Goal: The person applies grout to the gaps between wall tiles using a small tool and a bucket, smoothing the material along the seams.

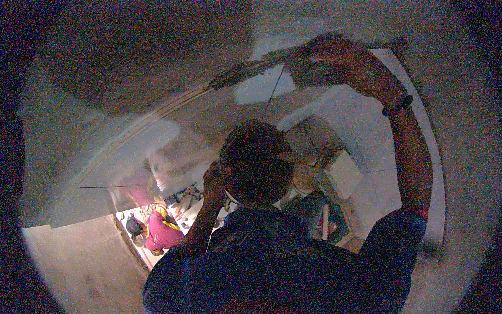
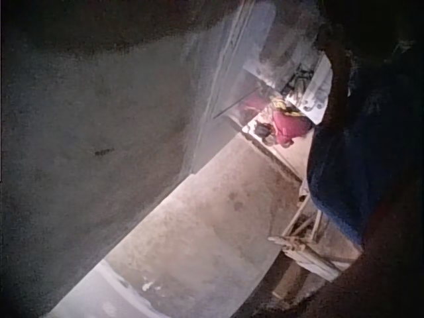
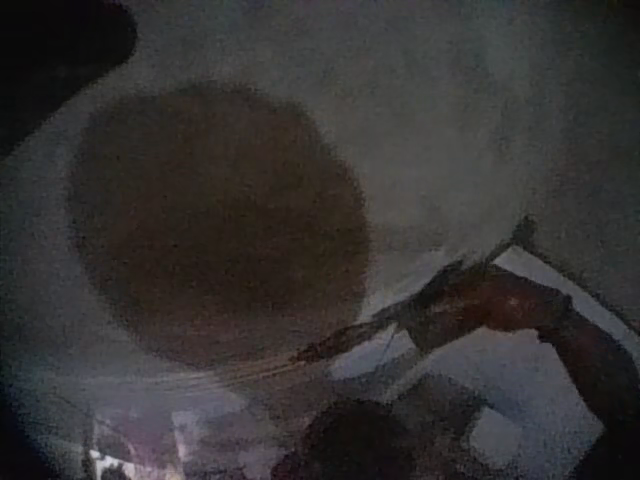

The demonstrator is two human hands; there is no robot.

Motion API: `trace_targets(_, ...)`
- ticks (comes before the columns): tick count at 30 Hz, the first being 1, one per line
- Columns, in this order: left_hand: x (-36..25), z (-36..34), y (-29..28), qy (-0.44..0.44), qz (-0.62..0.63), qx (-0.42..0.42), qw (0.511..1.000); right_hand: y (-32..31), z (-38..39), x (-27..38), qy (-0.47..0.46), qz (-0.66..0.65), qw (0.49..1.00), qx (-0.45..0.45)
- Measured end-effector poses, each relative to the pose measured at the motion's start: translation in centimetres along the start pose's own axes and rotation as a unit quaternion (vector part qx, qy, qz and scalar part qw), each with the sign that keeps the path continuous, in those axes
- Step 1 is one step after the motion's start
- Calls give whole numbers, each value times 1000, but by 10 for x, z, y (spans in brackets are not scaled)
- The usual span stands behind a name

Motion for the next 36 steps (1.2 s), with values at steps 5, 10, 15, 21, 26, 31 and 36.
trace_targets(5, 3, 5, -6, 14, -12, -12, 1000, -12, 24, -13, 77, -14, 997, 1)
trace_targets(10, -1, 4, -10, -2, 2, -10, 1000, -5, 53, -31, 333, -291, 897, -28)
trace_targets(15, -1, -12, -13, -7, -33, 4, 999, 82, 60, -42, 249, -666, 684, -161)
trace_targets(21, -4, -29, -13, 0, -53, -4, 999, 108, 34, -19, 286, -665, 634, -272)
trace_targets(26, -19, -7, 3, -6, -34, -14, 999, 99, 27, -12, 309, -474, 722, -399)
trace_targets(31, -17, -10, -5, -13, -42, -14, 999, 93, -6, 21, 272, -266, 793, -476)
trace_targets(36, -3, -9, -16, 2, -141, -3, 990, 90, 12, 28, 227, -103, 882, -401)
Point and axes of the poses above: each hand's wrist, its own z-axis away from the middle knuckle, its own y-axis out of the palm, x = y × z, the point moved 3 cm from there along -z, towards the middle knuckle, and after that the axes turned 7 degrees about y, right-handed, at the moved point
